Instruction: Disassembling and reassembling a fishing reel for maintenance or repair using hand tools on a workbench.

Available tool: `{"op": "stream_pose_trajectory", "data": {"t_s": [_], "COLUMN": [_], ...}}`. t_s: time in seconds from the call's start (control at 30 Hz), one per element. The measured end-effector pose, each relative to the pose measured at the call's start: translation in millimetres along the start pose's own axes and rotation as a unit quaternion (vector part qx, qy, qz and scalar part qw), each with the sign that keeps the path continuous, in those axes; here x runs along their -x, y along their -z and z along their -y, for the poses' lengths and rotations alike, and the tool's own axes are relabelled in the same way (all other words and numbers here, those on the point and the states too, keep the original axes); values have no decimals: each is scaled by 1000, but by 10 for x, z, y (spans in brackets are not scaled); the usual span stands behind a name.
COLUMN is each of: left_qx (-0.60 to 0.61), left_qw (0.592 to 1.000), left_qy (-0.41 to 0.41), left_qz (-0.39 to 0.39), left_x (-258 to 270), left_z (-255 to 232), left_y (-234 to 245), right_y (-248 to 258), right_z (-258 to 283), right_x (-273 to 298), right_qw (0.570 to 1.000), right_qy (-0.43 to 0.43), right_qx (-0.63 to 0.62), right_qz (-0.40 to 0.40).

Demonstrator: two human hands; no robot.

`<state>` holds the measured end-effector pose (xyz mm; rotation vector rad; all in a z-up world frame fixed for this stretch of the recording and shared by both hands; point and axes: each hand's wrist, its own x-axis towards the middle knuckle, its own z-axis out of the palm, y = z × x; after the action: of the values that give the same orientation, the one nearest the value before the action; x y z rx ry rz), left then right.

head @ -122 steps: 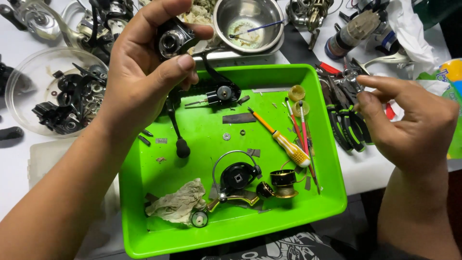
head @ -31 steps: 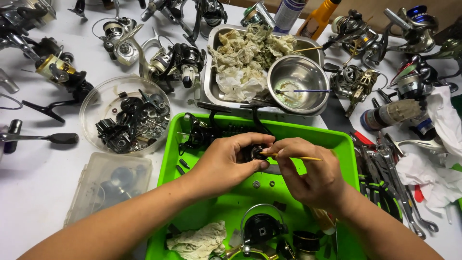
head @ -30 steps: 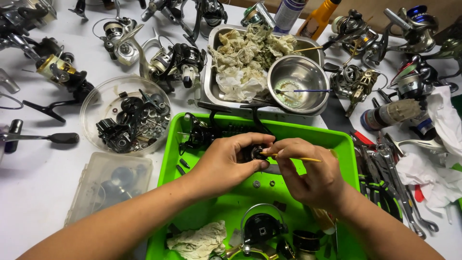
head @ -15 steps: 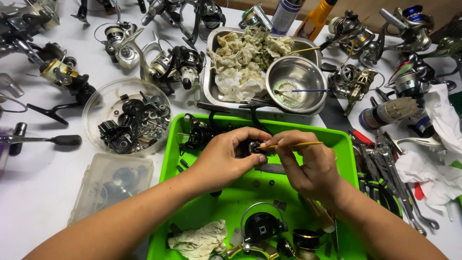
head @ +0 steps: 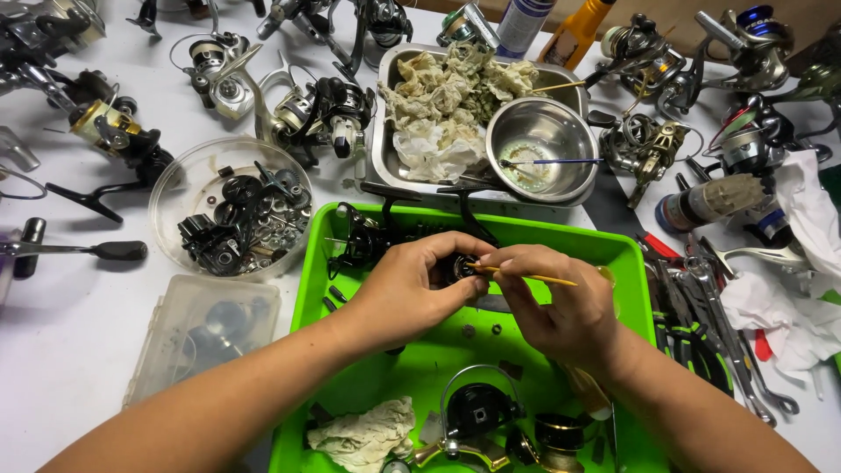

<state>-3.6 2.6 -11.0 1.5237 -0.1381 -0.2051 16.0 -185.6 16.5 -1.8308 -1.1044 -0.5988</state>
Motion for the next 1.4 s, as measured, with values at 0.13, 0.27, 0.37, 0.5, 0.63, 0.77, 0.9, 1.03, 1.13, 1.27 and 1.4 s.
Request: {"op": "stream_pose_trajectory", "data": {"t_s": [0.13,0.27,0.37,0.5,0.63,0.77,0.9,1.03,1.13,1.27,1.4], "left_qx": [15,39,46,55,62,71,80,71,56,37,-6], "left_qw": [1000,999,999,998,998,997,997,997,997,995,992], "left_qy": [-2,3,6,7,4,2,1,-18,-46,-88,-128], "left_qz": [-1,1,3,3,2,2,-3,-5,-7,-10,-21], "left_x": [3,18,22,19,15,15,21,36,42,32,38], "left_z": [-5,-4,-11,-14,-16,-12,-6,-26,-46,-52,-70], "left_y": [-2,-6,-2,-2,-3,-6,-5,-12,-28,-43,-24], "right_y": [2,6,5,10,-9,-2,4,-29,-30,-8,-11], "right_z": [-20,-8,-7,3,23,45,34,15,25,27,32], "right_x": [42,35,21,17,0,-15,-7,-4,-19,-17,-38], "right_qw": [1000,1000,1000,1000,1000,999,999,1000,999,999,999], "right_qy": [7,1,5,3,0,-9,-14,-1,11,-7,-6], "right_qx": [5,-10,-13,-6,-6,-21,-25,-1,20,22,35], "right_qz": [-6,-15,-17,-17,-21,-22,-25,-25,-26,-28,-37]}}
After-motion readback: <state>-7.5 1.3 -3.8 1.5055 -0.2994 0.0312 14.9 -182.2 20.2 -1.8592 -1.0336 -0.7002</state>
